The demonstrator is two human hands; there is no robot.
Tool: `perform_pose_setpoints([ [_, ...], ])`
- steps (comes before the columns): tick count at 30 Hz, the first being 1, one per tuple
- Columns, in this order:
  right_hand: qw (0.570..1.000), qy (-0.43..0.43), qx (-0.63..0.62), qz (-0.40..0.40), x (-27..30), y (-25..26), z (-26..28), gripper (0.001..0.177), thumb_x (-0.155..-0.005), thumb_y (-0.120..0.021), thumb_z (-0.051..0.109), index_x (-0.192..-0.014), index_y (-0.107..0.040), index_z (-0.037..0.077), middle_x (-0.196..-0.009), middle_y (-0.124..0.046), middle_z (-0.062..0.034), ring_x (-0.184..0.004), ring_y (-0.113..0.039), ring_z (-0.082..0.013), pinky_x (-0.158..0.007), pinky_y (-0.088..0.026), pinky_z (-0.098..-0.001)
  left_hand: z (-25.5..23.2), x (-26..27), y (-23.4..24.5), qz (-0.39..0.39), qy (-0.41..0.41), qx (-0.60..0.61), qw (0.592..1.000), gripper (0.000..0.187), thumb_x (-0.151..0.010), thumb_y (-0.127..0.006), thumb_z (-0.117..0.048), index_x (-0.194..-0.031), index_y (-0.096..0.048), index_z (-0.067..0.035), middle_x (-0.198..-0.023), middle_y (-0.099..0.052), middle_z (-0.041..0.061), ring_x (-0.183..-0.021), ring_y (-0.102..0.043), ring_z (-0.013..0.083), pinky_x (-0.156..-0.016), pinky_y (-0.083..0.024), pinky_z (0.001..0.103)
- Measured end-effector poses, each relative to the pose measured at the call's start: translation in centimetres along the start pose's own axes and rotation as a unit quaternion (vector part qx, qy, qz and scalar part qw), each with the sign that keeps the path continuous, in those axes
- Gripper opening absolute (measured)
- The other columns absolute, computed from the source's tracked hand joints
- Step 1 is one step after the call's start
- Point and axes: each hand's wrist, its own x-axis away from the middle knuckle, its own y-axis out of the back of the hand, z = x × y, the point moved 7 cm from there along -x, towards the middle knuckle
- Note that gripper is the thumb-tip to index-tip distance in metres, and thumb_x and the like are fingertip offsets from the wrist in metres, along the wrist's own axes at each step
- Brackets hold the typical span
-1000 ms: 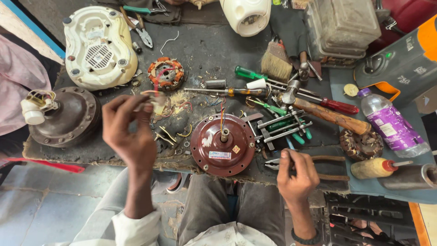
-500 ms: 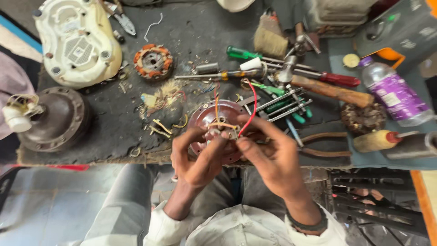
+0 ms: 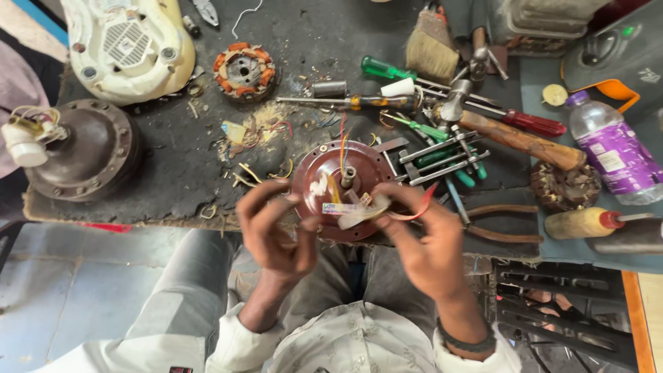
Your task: The person repairs an electrical motor by using a screwdriver to adjust internal components and connecting wires. They then use pliers to secure the connections and wrap the wires with white tape.
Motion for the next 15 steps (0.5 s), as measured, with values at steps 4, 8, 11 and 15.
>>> perform_pose_setpoints([
  [4, 0.998, 0.05, 0.038, -0.028, -0.2, -2.1, -0.2, 0.03, -0.09, -0.074, 0.002, -0.121, -0.07, 0.002, -0.116, -0.075, -0.0098, -0.105, -0.074, -0.0162, -0.091, -0.057, -0.0292, 0.5, -0.8, -0.6, 0.05, 0.048, -0.024, 0.997, 0.027, -0.096, -0.072, -0.006, -0.122, -0.066, -0.003, -0.126, -0.063, 0.019, -0.118, -0.065, 0.0316, -0.103, -0.053, 0.039],
  [8, 0.997, 0.023, 0.029, -0.073, -0.9, -2.7, -1.2, 0.029, -0.094, -0.074, 0.002, -0.123, -0.069, 0.001, -0.115, -0.076, -0.0098, -0.104, -0.074, -0.0159, -0.091, -0.058, -0.0285, 0.1, -2.1, -2.5, 0.148, 0.048, -0.062, 0.986, 0.028, -0.095, -0.073, -0.004, -0.122, -0.07, -0.004, -0.125, -0.068, 0.012, -0.123, -0.063, 0.0311, -0.107, -0.05, 0.042],
  [11, 0.998, -0.02, -0.021, -0.058, -1.6, -2.8, -2.3, 0.03, -0.094, -0.074, 0.004, -0.124, -0.07, 0.001, -0.115, -0.077, -0.0094, -0.104, -0.073, -0.0141, -0.091, -0.058, -0.0278, -0.5, -2.8, -3.6, 0.164, 0.038, -0.097, 0.981, 0.032, -0.088, -0.08, -0.011, -0.119, -0.073, -0.005, -0.115, -0.071, 0.009, -0.114, -0.062, 0.0299, -0.099, -0.048, 0.042],
  [15, 0.995, -0.042, -0.07, -0.052, -2.3, -3.0, -3.6, 0.031, -0.095, -0.074, 0.007, -0.125, -0.071, 0.0, -0.113, -0.078, -0.0094, -0.103, -0.072, -0.0127, -0.091, -0.058, -0.027, -0.2, -3.1, -4.4, 0.162, 0.066, -0.093, 0.98, 0.024, -0.085, -0.084, -0.016, -0.107, -0.077, -0.01, -0.104, -0.072, 0.003, -0.099, -0.059, 0.0275, -0.089, -0.048, 0.038],
])
